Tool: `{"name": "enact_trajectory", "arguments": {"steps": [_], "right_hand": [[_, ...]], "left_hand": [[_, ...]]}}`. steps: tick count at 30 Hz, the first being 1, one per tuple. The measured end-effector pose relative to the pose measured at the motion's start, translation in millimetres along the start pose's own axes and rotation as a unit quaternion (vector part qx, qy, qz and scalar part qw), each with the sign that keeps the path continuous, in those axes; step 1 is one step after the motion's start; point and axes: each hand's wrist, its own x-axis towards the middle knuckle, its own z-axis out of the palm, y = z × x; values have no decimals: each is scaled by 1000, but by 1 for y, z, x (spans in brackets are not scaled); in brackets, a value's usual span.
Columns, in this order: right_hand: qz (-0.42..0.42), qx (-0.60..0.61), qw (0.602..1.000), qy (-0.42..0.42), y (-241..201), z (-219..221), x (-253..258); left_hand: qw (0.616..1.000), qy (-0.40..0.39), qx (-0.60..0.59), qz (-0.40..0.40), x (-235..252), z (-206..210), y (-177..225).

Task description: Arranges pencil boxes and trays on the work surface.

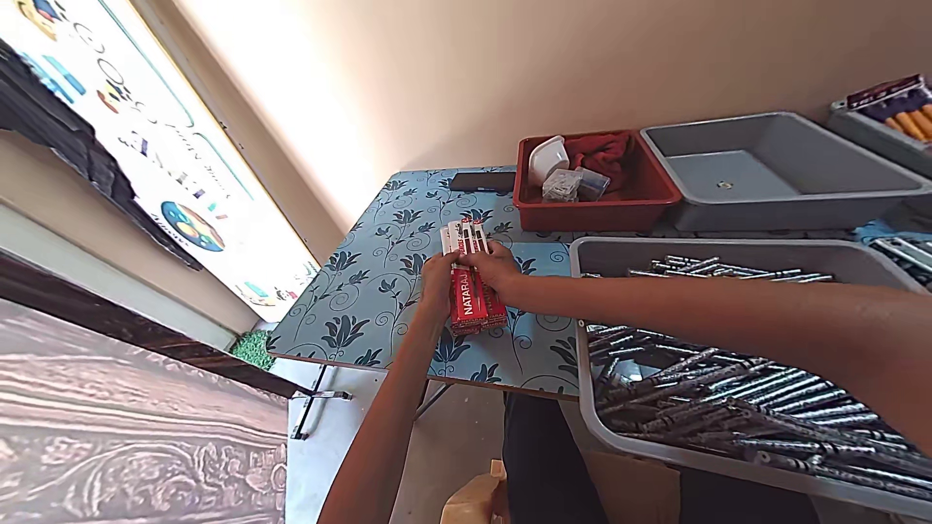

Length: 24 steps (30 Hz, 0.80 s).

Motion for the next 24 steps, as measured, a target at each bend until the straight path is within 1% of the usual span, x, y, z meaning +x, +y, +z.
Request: {"name": "enact_trajectory", "arguments": {"steps": [3, 5, 9, 14, 17, 20, 24], "right_hand": [[30, -33, 999, 4, -11, -2, -9], [17, -26, 999, 13, -4, -3, -3], [24, -45, 999, -12, -12, -4, -22], [29, -25, 999, -14, -12, -2, -21], [25, 4, 999, -27, -12, 3, -9], [14, -6, 999, -29, -12, 4, -5], [26, 0, 999, -29, -12, 1, -14]], "left_hand": [[1000, 10, -1, 2, 0, 1, 1], [1000, 12, 10, 2, 0, 2, -1], [1000, 6, 16, -1, -9, 1, 2], [1000, 8, 2, 18, -1, 0, -4], [999, 0, -24, 37, -2, -3, -8], [997, -5, -67, 32, -2, -5, -8], [997, -15, -72, 23, 0, -8, -7]]}}
